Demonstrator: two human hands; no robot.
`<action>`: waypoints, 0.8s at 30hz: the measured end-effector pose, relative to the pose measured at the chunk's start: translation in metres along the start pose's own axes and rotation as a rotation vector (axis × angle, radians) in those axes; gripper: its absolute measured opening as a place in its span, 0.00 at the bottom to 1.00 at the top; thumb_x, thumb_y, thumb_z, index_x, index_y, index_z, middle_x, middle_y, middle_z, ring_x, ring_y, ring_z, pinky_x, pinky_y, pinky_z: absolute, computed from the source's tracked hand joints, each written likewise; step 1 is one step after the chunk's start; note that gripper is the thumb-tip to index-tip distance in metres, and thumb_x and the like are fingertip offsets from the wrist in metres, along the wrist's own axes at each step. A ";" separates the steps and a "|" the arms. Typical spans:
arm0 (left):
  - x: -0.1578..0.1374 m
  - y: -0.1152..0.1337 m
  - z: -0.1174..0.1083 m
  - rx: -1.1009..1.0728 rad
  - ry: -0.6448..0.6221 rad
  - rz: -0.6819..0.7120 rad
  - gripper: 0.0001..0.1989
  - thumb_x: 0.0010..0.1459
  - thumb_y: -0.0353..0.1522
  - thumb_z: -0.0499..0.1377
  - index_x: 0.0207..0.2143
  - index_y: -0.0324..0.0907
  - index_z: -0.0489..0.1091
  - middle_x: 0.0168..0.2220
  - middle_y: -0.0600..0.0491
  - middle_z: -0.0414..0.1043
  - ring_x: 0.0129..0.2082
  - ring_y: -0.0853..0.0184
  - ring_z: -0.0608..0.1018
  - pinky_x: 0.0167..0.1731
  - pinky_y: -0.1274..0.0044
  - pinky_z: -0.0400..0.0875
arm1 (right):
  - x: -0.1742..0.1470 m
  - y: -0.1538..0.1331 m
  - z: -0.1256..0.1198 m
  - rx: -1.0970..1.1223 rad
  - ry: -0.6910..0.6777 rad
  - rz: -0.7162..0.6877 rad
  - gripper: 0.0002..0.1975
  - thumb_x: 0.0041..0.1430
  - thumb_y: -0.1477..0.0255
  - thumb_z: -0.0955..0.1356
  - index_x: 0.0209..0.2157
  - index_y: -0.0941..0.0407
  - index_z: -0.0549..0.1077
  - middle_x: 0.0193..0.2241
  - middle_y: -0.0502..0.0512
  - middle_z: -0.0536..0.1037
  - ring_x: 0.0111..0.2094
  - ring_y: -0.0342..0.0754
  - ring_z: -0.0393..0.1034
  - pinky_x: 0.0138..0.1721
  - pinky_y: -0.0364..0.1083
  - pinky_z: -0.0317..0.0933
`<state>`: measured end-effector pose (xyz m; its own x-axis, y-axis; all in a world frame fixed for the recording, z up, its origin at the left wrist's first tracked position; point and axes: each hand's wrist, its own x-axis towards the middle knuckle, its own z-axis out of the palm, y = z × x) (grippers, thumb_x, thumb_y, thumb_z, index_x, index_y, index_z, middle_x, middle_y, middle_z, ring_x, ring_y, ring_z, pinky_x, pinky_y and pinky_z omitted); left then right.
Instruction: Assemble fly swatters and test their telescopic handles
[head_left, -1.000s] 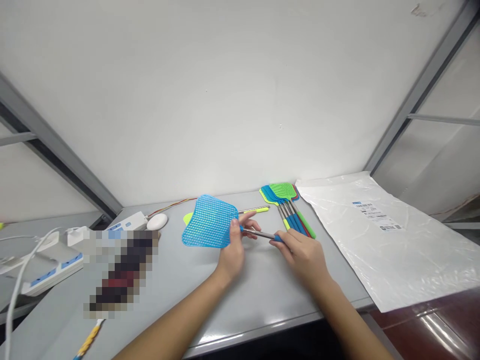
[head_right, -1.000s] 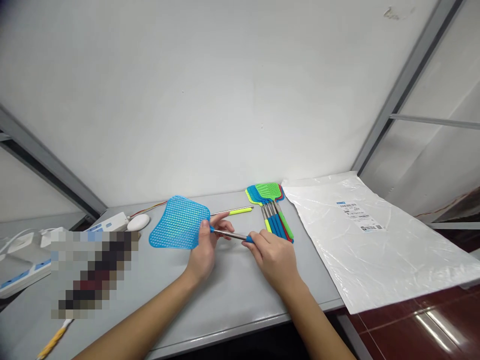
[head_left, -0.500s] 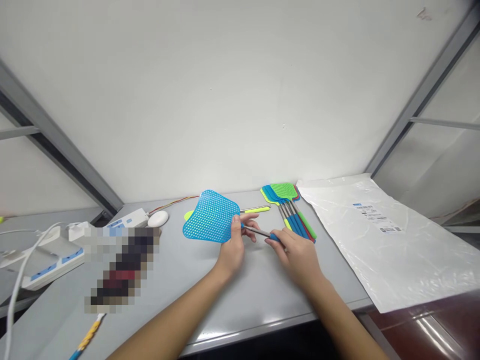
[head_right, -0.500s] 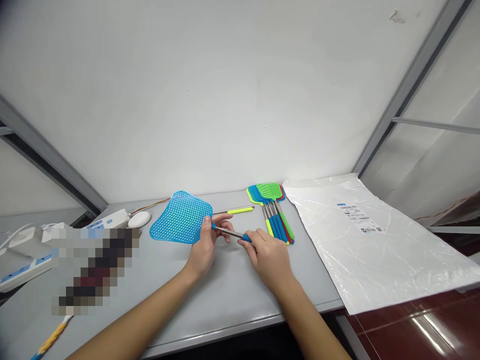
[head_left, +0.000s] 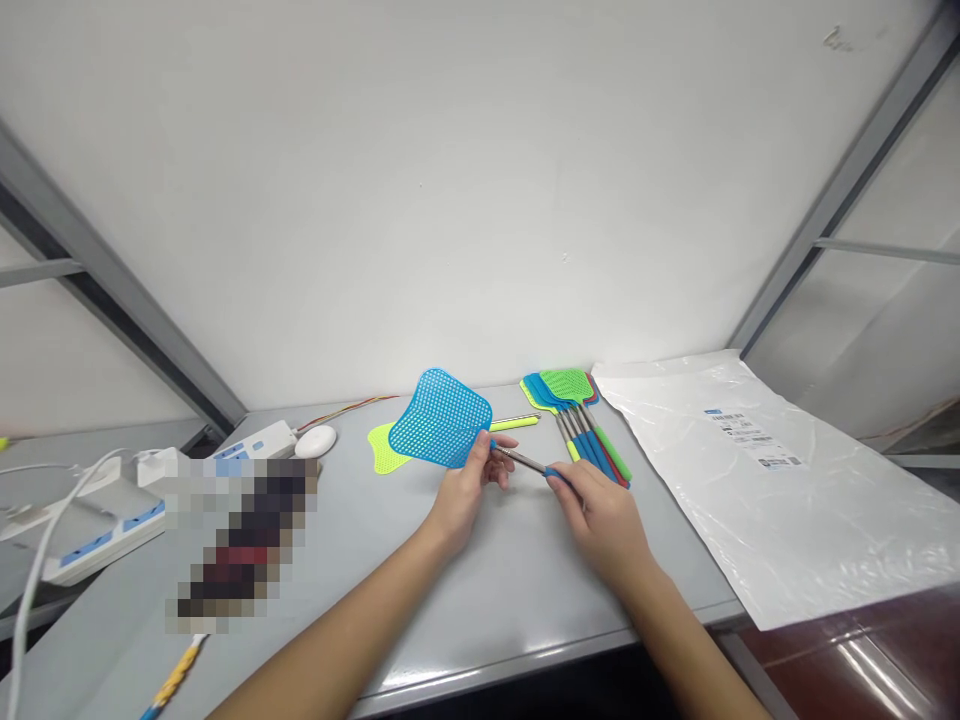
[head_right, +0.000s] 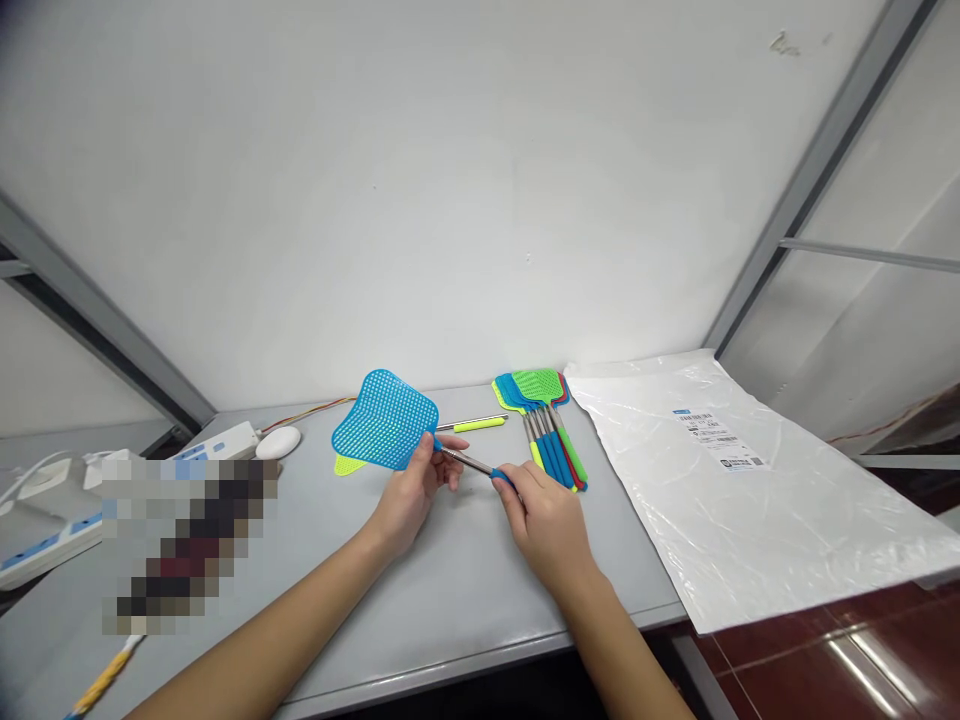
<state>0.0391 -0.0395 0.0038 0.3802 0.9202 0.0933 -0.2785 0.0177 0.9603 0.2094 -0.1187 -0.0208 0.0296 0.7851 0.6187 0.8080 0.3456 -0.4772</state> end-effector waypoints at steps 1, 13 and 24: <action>0.001 0.000 0.000 -0.030 0.014 -0.002 0.26 0.59 0.52 0.53 0.38 0.38 0.74 0.25 0.53 0.68 0.24 0.70 0.69 0.30 0.76 0.65 | 0.000 0.000 0.000 0.003 0.016 0.004 0.09 0.67 0.69 0.61 0.42 0.54 0.71 0.32 0.52 0.74 0.32 0.44 0.68 0.33 0.43 0.58; 0.010 0.015 -0.015 -0.214 0.256 0.185 0.28 0.59 0.57 0.47 0.48 0.48 0.66 0.47 0.48 0.70 0.42 0.62 0.75 0.36 0.72 0.70 | -0.002 0.006 -0.003 0.020 0.092 0.008 0.06 0.64 0.68 0.65 0.40 0.54 0.73 0.33 0.53 0.75 0.32 0.44 0.71 0.31 0.43 0.63; 0.020 0.026 -0.031 -0.209 0.304 0.275 0.27 0.61 0.53 0.46 0.45 0.44 0.73 0.49 0.47 0.71 0.50 0.59 0.71 0.43 0.72 0.66 | -0.003 0.005 -0.003 0.057 0.044 -0.016 0.06 0.65 0.70 0.64 0.40 0.54 0.72 0.33 0.54 0.74 0.35 0.46 0.71 0.36 0.45 0.64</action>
<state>0.0124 -0.0086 0.0223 0.0003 0.9741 0.2259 -0.5163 -0.1934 0.8343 0.2152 -0.1205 -0.0237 0.0443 0.7564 0.6526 0.7739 0.3871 -0.5012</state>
